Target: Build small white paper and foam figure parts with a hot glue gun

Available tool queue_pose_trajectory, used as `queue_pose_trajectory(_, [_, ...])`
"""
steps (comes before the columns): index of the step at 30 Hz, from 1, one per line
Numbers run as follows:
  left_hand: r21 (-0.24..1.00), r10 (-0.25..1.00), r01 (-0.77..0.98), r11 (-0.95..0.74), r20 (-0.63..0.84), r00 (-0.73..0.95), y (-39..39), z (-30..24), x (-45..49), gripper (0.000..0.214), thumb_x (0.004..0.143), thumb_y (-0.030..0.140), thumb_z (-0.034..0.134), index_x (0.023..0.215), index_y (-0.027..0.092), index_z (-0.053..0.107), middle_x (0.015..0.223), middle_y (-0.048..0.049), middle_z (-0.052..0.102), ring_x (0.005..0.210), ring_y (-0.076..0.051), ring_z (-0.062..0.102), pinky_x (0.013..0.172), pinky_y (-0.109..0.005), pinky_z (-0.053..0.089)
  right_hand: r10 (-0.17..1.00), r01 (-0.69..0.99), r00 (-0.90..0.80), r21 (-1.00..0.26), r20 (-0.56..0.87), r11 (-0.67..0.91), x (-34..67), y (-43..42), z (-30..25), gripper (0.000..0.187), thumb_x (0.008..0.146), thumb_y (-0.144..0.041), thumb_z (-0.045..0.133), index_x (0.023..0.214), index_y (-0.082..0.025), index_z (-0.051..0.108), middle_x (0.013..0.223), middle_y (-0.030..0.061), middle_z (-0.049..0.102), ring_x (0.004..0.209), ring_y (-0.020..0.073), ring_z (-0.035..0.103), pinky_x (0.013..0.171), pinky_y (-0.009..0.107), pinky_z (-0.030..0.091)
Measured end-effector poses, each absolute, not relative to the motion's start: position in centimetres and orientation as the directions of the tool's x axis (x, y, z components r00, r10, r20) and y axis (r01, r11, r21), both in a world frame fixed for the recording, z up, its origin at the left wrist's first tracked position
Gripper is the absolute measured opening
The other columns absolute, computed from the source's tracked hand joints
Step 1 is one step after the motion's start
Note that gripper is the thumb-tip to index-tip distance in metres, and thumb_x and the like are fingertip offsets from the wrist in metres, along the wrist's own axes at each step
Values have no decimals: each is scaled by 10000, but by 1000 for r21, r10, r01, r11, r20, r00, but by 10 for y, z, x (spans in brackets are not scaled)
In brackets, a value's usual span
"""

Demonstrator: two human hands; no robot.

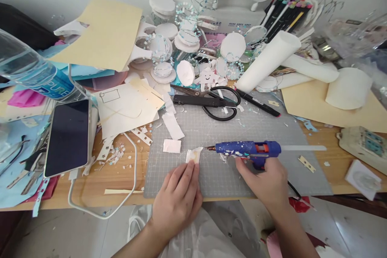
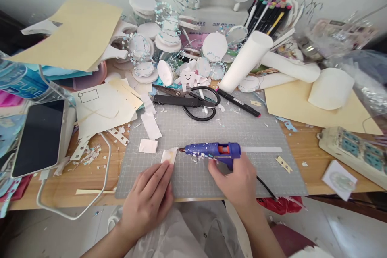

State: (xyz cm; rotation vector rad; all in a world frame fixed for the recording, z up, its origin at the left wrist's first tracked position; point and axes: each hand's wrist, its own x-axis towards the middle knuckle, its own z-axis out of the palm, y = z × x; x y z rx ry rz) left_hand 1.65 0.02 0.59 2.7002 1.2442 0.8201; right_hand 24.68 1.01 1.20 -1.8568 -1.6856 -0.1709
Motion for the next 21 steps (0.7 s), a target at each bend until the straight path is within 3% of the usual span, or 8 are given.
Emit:
queue_pose_trajectory(5, [447, 787, 649, -616, 390, 478, -1, 11, 12, 410, 861, 55, 538, 1271, 47, 556, 1236, -167, 627, 1129, -276, 535, 939, -390, 459, 877, 690, 444, -694, 182, -205, 240, 14, 31, 329, 740, -508, 682, 835, -200, 618, 682, 35, 653, 612, 210, 592, 576, 321, 460])
queue_pose_trajectory(9, [614, 801, 516, -598, 433, 413, -3, 25, 14, 427, 860, -7, 525, 1270, 110, 548, 1222, -143, 602, 1141, -224, 540, 969, -347, 460, 864, 464, 503, -843, -2, -271, 232, 13, 53, 350, 763, -538, 661, 911, -223, 619, 822, 43, 688, 728, 216, 617, 645, 324, 484])
queue_pose_trajectory(12, [787, 861, 371, -493, 380, 337, 0, 41, 28, 367, 882, 45, 556, 1231, 156, 580, 1172, -111, 617, 1078, -178, 588, 931, -287, 487, 862, 307, 493, -903, -119, -301, 225, 8, 65, 347, 808, -577, 596, 885, -239, 622, 799, 20, 673, 749, 204, 615, 682, 311, 488])
queue_pose_trajectory(15, [956, 945, 171, -239, 188, 269, 6, 55, 50, 245, 899, 178, 610, 1142, 183, 634, 1044, -76, 653, 926, -153, 633, 833, -263, 523, 847, 168, 472, -918, -245, -359, 217, -2, 71, 388, 823, -618, 557, 867, -240, 635, 788, 10, 666, 781, 205, 619, 709, 302, 486])
queue_pose_trajectory(18, [999, 972, -51, -11, 23, 234, 11, 63, 68, 227, 876, 296, 660, 1065, 171, 657, 946, -69, 672, 824, -161, 642, 765, -281, 539, 878, 64, 387, -942, -282, -330, 207, -10, 74, 399, 849, -599, 548, 1034, -261, 649, 988, 14, 688, 960, 213, 624, 814, 295, 492])
queue_pose_trajectory(21, [985, 975, -141, 99, -67, 213, 12, 65, 76, 207, 846, 337, 695, 965, 169, 677, 878, -54, 676, 769, -155, 627, 727, -273, 526, 922, 3, 297, -965, -249, -262, 200, -16, 79, 395, 895, -554, 522, 1179, -294, 611, 1190, 8, 650, 1141, 207, 577, 948, 297, 466])
